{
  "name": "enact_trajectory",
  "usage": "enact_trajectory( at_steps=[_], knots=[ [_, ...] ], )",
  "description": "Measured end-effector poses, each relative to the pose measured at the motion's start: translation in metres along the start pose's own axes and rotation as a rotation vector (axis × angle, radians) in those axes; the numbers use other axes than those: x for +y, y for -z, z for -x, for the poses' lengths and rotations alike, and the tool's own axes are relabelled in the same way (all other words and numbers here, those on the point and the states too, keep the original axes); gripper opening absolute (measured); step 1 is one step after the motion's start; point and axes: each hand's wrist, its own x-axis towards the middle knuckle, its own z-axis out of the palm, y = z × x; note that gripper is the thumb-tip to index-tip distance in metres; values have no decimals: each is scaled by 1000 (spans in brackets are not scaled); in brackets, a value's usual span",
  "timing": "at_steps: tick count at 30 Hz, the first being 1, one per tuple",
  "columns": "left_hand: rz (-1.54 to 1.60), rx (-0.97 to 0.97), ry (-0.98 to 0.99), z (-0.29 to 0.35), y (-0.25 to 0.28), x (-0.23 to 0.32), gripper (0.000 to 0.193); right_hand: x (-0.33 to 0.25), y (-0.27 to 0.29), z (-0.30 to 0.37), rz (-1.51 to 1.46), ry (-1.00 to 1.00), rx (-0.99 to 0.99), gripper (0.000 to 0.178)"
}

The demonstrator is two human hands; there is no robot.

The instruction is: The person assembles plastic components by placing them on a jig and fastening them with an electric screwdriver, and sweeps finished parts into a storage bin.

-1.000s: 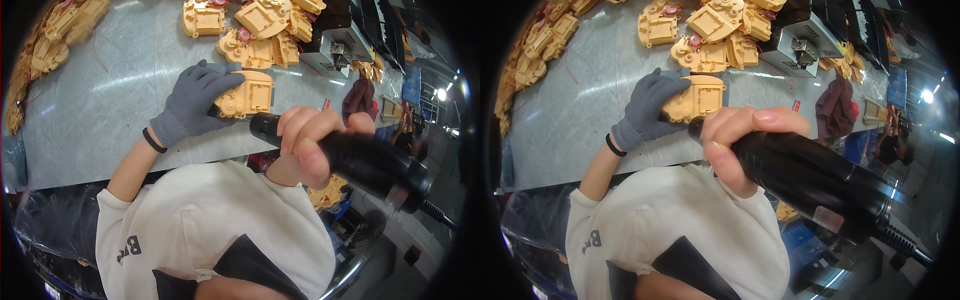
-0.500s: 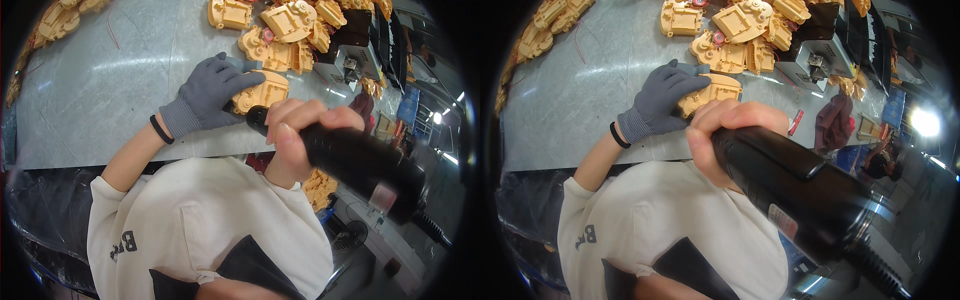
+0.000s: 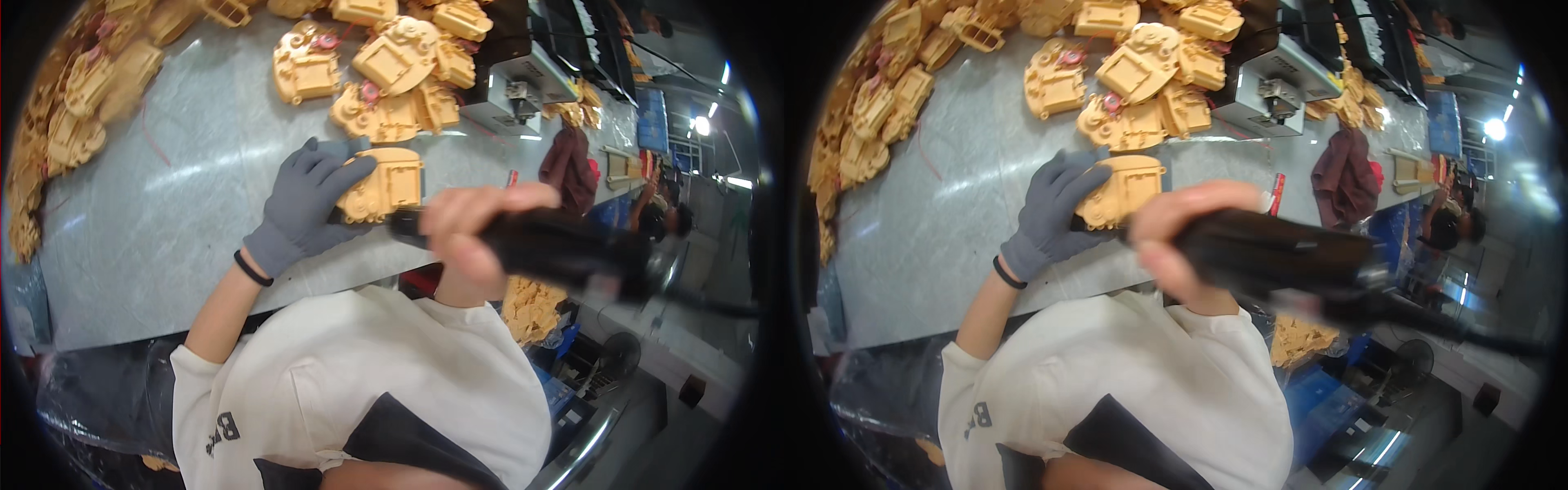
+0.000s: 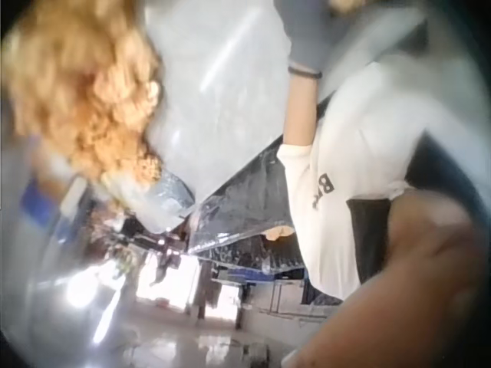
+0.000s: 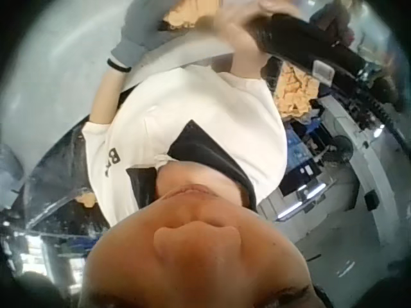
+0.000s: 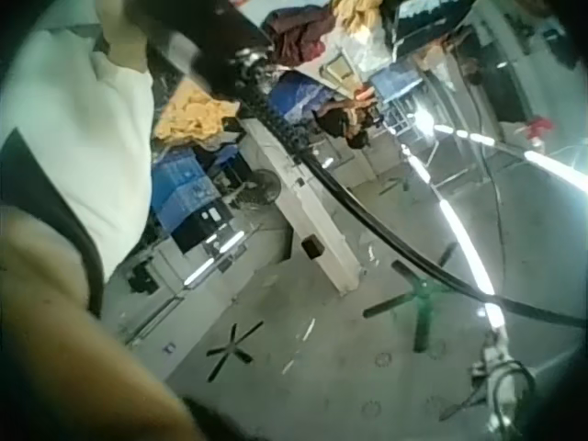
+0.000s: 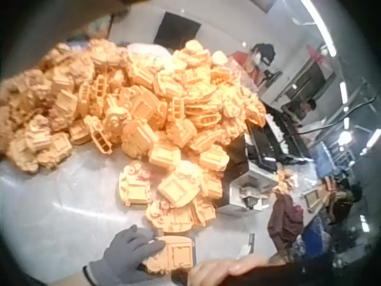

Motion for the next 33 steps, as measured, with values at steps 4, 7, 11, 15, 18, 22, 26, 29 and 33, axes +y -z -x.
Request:
enact_trajectory(
  at_steps=[4, 7, 11, 15, 18, 22, 26, 29, 33],
  knots=[
    [-27, -125, 74, -2, 5, 13, 65, -52, 86, -31, 95, 309, 422, 52],
    [40, -79, 62, -7, 6, 10, 64, -39, 139, -76, 335, 394, 750, 50],
    [48, -95, 67, -6, 2, 9, 65, 2, 149, -95, 483, 323, 794, 36],
    [46, -84, 90, -7, 4, 12, 65, -5, 141, -84, 466, 128, 670, 32],
    [17, -67, 102, -5, 2, 6, 61, -8, 99, -49, 226, 35, 603, 39],
    [32, -88, 122, -5, 5, 8, 62, -24, 40, -5, 26, 167, 209, 57],
    [33, -81, 111, -7, 4, 6, 63, -23, 27, 4, 76, 139, -87, 60],
    [46, -95, 113, -9, 5, 8, 64, -21, 17, 4, 84, 149, -25, 58],
    [45, -85, 122, -3, 3, 7, 65, -10, 8, 7, 140, 106, 93, 53]
  ],
)
